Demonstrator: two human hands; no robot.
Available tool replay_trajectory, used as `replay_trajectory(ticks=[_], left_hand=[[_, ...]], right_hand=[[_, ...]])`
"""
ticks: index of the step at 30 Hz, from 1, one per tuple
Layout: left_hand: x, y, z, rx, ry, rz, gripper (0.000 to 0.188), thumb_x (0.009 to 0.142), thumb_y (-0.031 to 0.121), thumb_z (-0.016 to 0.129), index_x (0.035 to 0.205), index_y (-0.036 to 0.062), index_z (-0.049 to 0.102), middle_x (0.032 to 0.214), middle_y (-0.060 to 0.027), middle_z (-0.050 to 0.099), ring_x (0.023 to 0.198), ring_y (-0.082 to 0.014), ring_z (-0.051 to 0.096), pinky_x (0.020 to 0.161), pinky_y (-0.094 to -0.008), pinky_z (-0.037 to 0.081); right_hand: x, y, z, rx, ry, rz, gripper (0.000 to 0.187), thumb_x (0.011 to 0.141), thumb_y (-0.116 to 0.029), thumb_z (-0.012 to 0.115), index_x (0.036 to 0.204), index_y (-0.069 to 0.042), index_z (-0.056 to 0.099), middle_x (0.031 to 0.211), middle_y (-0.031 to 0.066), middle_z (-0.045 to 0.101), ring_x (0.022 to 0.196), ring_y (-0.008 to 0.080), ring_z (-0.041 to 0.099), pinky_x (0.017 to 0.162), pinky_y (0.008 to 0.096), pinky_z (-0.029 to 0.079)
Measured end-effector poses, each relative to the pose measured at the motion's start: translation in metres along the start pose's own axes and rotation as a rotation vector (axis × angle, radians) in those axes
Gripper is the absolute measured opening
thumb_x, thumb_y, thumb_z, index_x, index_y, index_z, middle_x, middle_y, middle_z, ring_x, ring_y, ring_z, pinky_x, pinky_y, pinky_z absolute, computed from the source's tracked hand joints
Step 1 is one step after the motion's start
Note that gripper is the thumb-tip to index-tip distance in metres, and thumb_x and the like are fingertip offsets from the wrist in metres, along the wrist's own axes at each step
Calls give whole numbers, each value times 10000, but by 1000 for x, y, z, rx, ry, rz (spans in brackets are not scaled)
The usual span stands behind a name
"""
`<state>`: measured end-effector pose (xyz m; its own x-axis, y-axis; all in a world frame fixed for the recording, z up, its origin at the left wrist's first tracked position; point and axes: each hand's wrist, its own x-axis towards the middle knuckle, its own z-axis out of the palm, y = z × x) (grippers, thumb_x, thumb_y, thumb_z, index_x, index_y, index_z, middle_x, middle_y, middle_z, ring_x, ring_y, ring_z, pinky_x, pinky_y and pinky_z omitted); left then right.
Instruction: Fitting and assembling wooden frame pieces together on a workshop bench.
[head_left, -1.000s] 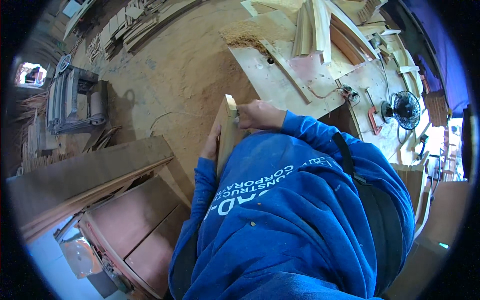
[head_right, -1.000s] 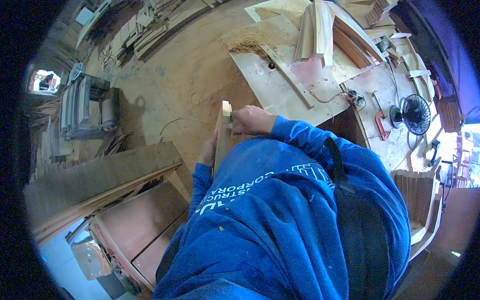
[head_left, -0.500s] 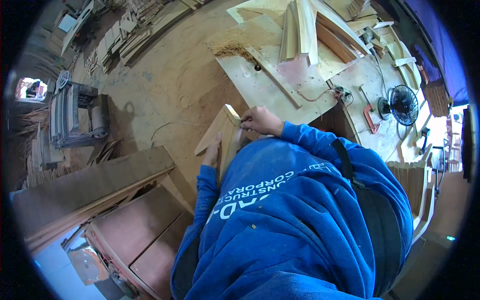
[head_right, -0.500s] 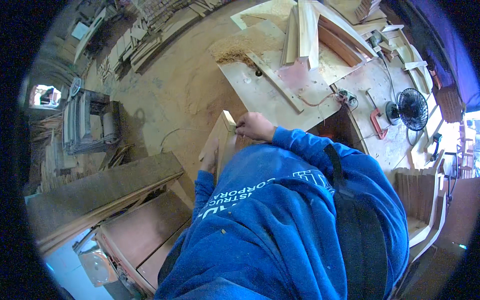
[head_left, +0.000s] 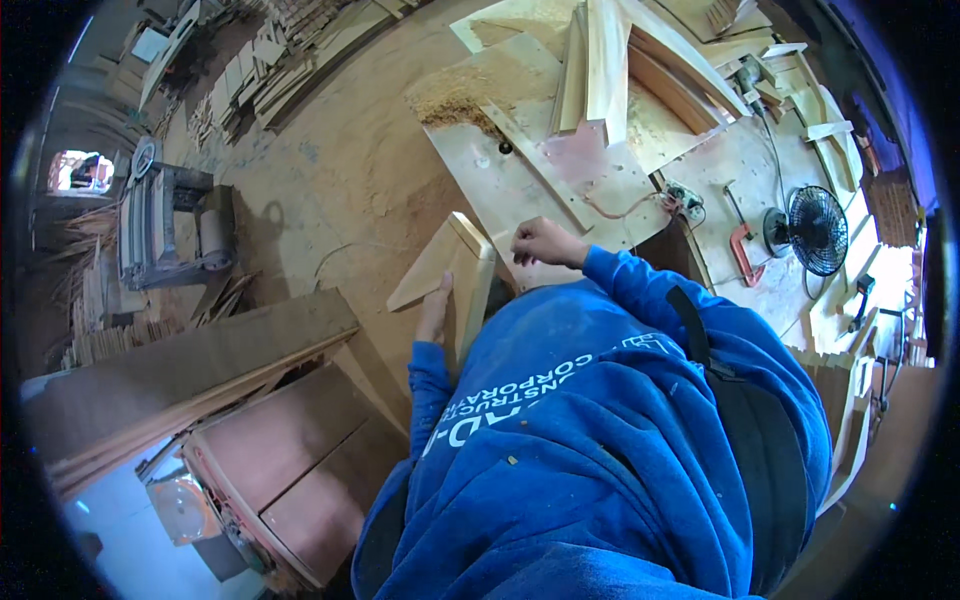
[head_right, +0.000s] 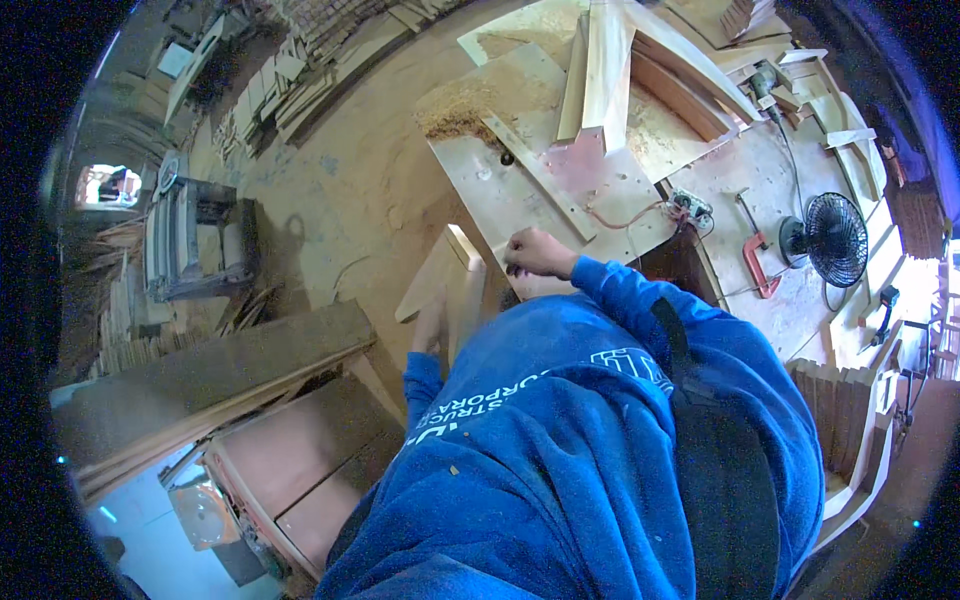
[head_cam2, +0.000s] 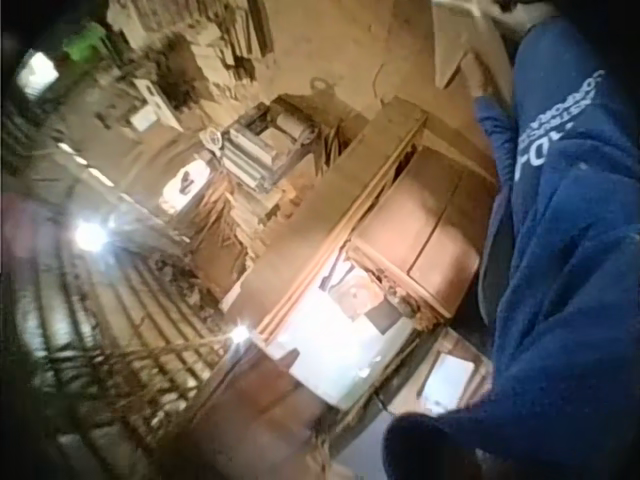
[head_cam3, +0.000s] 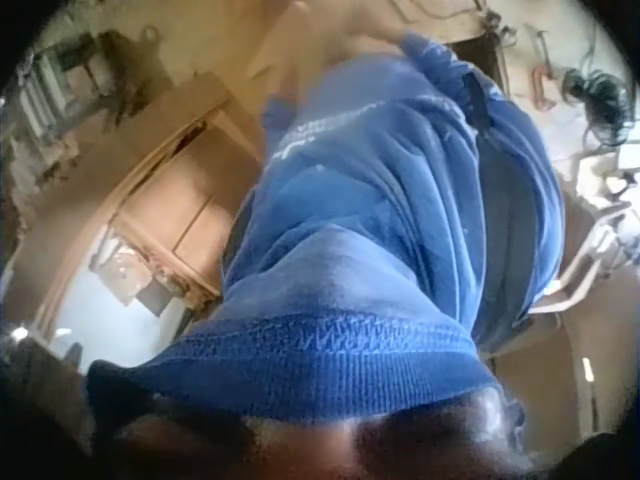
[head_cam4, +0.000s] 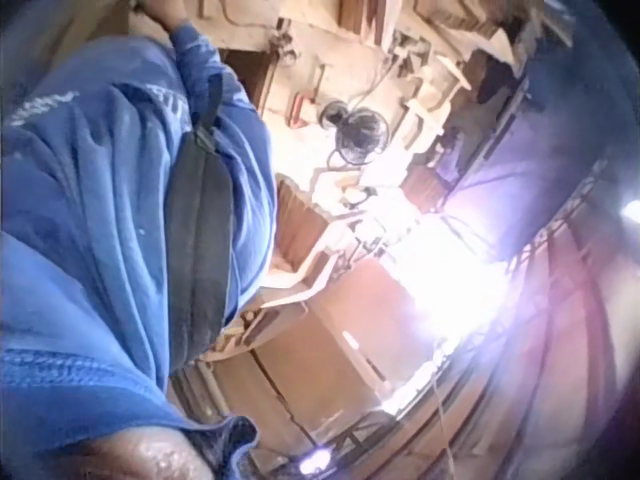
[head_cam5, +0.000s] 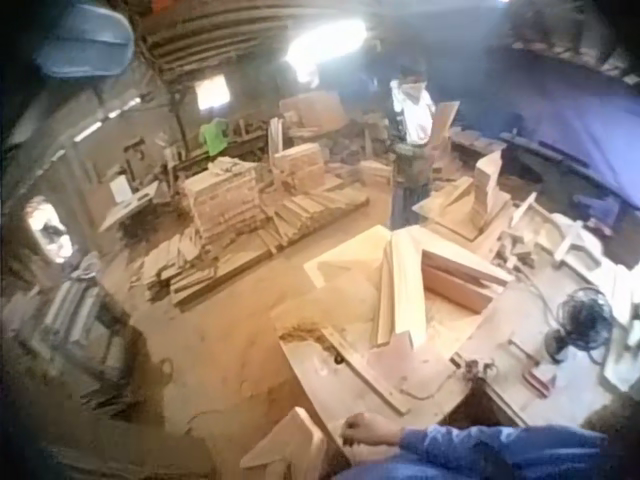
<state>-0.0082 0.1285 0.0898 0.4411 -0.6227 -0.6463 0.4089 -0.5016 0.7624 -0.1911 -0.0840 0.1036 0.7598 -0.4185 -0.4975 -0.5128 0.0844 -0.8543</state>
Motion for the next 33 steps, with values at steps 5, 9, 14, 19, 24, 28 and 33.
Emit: replay_trajectory(ticks=[5, 9, 14, 19, 24, 28, 33], left_hand=[[-20, 18, -16, -265, -125, -170, 545, 1039, 407, 388, 1417, 16, 428, 1373, -95, 517, 1218, -216, 515, 1022, -344, 429], [-33, 15, -47, -478, -597, -213, 697, 913, 664, 427, 1140, 19, 567, 945, -94, 612, 784, -194, 599, 671, -322, 498], [-50, 20, -38, -559, -646, -215, 734, 861, 695, 409, 1106, 12, 526, 809, -73, 524, 691, -192, 536, 636, -329, 458], [-39, 29, -28, -493, -630, -239, 696, 874, 671, 441, 1092, 20, 547, 841, -85, 552, 726, -197, 555, 671, -344, 468], [-4, 17, -15, 43, -225, 44, 598, 862, 535, 654, 1131, 2, 618, 1000, -133, 662, 846, -263, 640, 763, -404, 529], [24, 33, 24, 568, -53, 95, 706, 790, 521, 743, 1179, -49, 596, 1064, -168, 680, 920, -323, 663, 823, -427, 531], [51, 25, 60, 961, 24, 231, 716, 716, 534, 778, 1104, -52, 641, 1092, -260, 666, 1008, -375, 653, 856, -430, 521]], right_hand=[[34, 11, -3, 84, -7, 19, 161, 910, -151, 619, 974, -7, 651, 763, 63, 668, 658, 130, 638, 605, 272, 533], [41, -24, 15, 550, -203, -178, 335, 910, -116, 651, 1237, -64, 605, 871, -4, 633, 793, 82, 596, 728, 270, 504], [42, -19, 5, 296, -377, -87, 270, 914, -124, 640, 1174, -53, 649, 917, -7, 654, 808, 80, 591, 727, 243, 490], [27, 24, -16, 381, -247, -39, 216, 918, -142, 637, 1113, -50, 660, 882, -19, 657, 751, 70, 583, 700, 230, 483], [12, 44, -38, 513, -147, 157, 151, 907, -105, 601, 1046, -67, 646, 894, -12, 656, 734, 52, 569, 702, 230, 488], [12, 61, -47, 485, -37, 113, 126, 891, -111, 611, 998, -62, 653, 861, -8, 652, 728, 64, 574, 668, 236, 484], [8, 67, -44, -194, 229, -250, 206, 798, -208, 671, 836, -5, 663, 741, 118, 662, 706, 240, 647, 670, 350, 526]])
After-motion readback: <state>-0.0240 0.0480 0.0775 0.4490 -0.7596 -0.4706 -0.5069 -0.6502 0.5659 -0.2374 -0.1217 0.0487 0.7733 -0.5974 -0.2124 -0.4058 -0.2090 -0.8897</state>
